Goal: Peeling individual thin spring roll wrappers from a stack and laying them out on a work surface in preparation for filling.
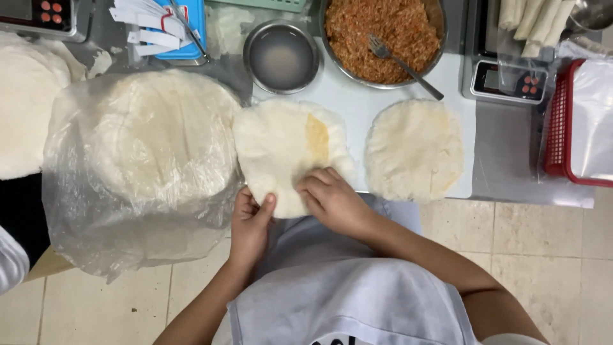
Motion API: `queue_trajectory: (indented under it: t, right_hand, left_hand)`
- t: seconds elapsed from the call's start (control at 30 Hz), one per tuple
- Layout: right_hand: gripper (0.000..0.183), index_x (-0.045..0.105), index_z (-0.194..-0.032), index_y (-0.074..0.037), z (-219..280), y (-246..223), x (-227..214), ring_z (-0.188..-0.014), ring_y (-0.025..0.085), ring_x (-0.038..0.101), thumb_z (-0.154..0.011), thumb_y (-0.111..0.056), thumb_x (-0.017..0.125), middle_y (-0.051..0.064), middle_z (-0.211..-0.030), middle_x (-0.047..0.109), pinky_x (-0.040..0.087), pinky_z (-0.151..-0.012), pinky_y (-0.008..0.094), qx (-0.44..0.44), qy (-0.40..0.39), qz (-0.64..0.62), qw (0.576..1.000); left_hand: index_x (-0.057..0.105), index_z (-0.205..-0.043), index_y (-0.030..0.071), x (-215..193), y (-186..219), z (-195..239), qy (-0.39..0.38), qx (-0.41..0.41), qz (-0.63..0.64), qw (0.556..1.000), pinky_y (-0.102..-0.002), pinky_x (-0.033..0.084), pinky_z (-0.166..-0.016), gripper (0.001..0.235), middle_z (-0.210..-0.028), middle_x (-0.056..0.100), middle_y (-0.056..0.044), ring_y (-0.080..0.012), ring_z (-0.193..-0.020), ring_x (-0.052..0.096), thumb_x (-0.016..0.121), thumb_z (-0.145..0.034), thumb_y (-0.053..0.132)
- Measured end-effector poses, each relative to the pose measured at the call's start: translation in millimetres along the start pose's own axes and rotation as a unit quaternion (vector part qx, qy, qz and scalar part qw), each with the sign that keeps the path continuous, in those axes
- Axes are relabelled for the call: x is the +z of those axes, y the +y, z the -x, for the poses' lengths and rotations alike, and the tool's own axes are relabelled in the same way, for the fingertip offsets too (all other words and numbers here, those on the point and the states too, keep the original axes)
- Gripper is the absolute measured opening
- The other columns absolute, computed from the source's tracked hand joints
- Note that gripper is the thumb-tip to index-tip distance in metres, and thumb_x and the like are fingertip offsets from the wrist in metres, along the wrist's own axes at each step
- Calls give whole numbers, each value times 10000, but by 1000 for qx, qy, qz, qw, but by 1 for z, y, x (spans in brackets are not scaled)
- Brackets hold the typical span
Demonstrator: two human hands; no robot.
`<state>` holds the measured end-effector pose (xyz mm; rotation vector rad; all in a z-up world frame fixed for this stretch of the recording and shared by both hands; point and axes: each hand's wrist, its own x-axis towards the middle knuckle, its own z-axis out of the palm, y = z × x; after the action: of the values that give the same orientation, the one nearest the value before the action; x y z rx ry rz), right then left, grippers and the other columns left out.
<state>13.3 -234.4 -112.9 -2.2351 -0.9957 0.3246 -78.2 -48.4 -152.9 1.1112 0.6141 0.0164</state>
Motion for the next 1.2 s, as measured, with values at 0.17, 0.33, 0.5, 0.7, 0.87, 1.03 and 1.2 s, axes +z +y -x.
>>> queue_trajectory:
  t: [0.17,0.33,0.5,0.7,0.87,1.03,1.2]
  right_hand:
    - [538,582,-1325,-103,-6,-19,5,-1101,299,558,-918,-402,767,74,-1142,554,490,-959,430,-24,13,-49,998]
    - [281,655,-1254,-59,-9,-21,-6,-1046,336,657,-1079,-207,492,115,-1020,664,523,-933,437,21,28,-145,989]
    - [294,688,-1215,-56,-5,-14,1,-1038,333,688,-1079,-240,503,144,-1017,718,554,-912,442,57,-1,-172,983]
    - [292,700,-1228,-74,-8,-10,-10,-1112,317,656,-1055,-270,571,116,-1068,696,533,-969,437,24,-55,-235,970]
    - [541,579,-1339,-60,-10,-14,1,-1118,332,622,-933,-378,743,110,-1090,598,536,-962,454,65,-33,-206,976]
    - [236,685,-1164,-108,-12,-2,7,-1021,320,675,-1033,-264,566,81,-941,626,566,-879,398,82,13,-128,988]
    - [248,679,-1125,-91,-12,-7,16,-977,370,687,-1055,-226,483,127,-951,663,573,-843,462,62,-28,-67,995]
  left_hand:
    - [500,-1326,69,-7,-6,-3,-51,-42,52,996,-333,634,-780,442,-1164,661,-92,-192,-1013,707,532,-1020,387]
    - [457,-1315,38,4,27,-2,-64,-83,30,994,-338,640,-804,454,-1118,620,-91,-204,-934,716,526,-1016,374]
    - [391,-1409,57,15,47,-12,-113,-56,-55,990,-410,607,-852,640,-1229,620,-160,-245,-1049,675,679,-920,353]
    - [418,-1386,-4,-17,20,-26,-144,-44,-70,986,-451,580,-869,619,-1188,628,-185,-285,-1048,654,725,-862,114]
    - [546,-1322,10,-1,50,-11,-165,-42,-69,983,-342,597,-798,477,-1032,711,-116,-194,-930,687,683,-866,-25]
    - [513,-1381,3,-11,34,-16,-173,-70,-28,982,-322,628,-781,558,-968,723,-82,-148,-845,689,723,-864,0]
    - [398,-1428,24,15,54,-10,-141,-54,-82,985,-435,600,-842,768,-1179,647,-171,-236,-1051,623,821,-792,96]
